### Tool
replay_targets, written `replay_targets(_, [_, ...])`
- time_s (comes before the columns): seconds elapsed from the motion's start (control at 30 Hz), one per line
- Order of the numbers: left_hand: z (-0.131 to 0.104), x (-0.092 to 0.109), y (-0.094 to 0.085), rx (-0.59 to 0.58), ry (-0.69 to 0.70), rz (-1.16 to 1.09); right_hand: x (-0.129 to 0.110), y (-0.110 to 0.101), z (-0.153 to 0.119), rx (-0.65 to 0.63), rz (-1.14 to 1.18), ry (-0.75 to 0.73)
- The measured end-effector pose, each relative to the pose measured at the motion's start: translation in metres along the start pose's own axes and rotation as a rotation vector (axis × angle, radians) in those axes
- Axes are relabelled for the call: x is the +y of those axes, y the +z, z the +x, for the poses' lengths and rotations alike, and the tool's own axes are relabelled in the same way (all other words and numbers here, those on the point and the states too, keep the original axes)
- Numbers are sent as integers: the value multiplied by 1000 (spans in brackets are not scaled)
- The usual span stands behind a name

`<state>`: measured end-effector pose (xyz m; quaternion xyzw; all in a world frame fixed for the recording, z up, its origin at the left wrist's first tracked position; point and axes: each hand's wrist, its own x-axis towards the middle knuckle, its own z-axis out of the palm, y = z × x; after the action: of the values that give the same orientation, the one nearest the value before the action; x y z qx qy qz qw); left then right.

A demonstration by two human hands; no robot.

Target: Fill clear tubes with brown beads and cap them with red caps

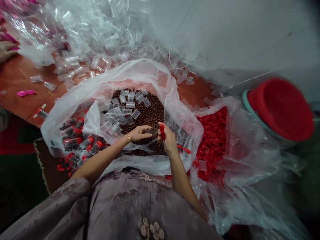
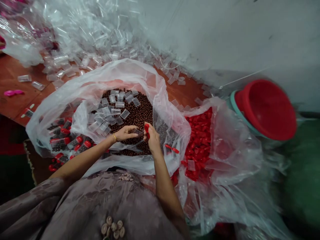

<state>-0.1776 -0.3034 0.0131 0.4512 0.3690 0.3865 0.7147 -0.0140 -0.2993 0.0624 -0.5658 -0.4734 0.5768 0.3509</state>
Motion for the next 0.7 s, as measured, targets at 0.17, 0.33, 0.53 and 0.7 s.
replay_targets(0.17, [-2,-2,7,18,-68,-181,-1,-1,-5,33,-262,-134])
replay_targets(0.33, [-9,5,8,12,-16,-38,4,-2,-9,96,-291,-163])
replay_targets(0.53, [-18,19,9,-21,73,348,0,-3,-14,-77,-488,-348])
replay_targets(0.7, [-23,26,18,-19,61,372,5,-2,-23,-99,-587,-397])
